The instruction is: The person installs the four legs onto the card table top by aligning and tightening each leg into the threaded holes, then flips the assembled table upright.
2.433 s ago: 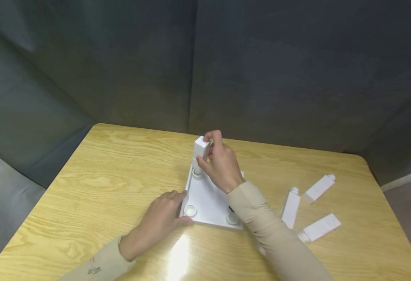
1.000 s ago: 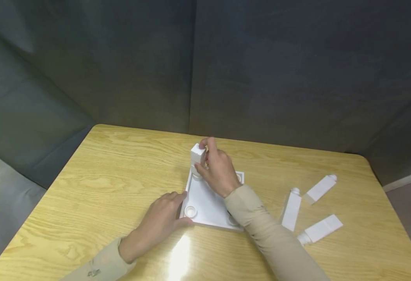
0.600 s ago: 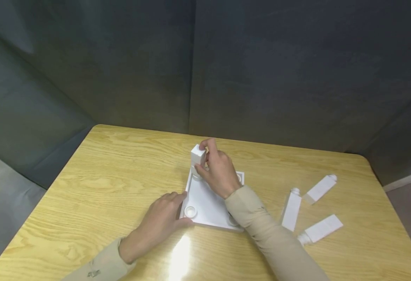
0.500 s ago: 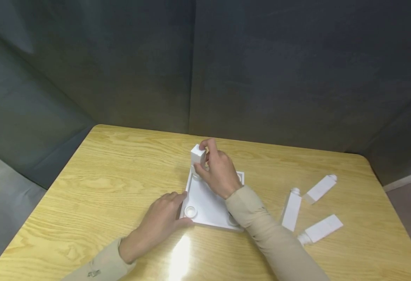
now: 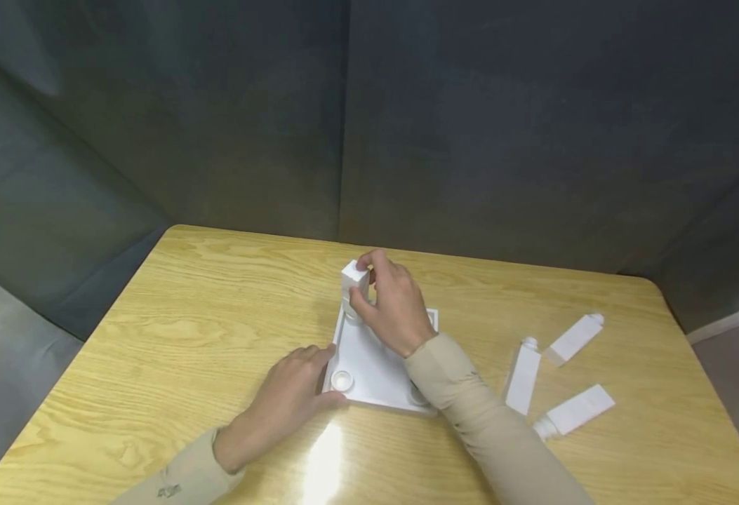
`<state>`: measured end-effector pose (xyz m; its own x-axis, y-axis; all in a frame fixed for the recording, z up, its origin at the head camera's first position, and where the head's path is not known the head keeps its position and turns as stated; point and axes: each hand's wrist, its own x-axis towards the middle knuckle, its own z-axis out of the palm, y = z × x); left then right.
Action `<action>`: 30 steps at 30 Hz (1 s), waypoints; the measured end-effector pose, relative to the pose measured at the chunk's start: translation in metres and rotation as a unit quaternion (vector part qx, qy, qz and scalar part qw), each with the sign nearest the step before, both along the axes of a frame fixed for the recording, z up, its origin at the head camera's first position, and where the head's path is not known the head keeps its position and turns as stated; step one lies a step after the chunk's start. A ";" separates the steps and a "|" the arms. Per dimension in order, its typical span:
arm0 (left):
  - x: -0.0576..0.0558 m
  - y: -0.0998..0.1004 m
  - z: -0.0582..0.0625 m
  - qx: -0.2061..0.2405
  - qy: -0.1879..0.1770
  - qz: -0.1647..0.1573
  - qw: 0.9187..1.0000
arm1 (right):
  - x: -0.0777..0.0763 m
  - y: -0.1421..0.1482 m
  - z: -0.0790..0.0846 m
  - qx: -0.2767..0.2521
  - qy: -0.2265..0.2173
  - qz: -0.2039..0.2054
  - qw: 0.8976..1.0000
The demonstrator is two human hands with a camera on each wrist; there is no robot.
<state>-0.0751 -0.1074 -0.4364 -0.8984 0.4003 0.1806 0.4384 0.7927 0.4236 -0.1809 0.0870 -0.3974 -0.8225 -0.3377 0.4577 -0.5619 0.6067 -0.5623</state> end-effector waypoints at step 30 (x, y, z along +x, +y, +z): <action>0.001 -0.001 0.001 -0.005 -0.003 -0.003 1.000 | 0.000 0.002 0.004 -0.003 0.000 0.001 1.000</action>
<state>-0.0742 -0.1080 -0.4358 -0.8967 0.4081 0.1716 0.4413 0.7937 0.4186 -0.1811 0.0888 -0.3938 -0.8215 -0.3372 0.4598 -0.5636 0.6025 -0.5651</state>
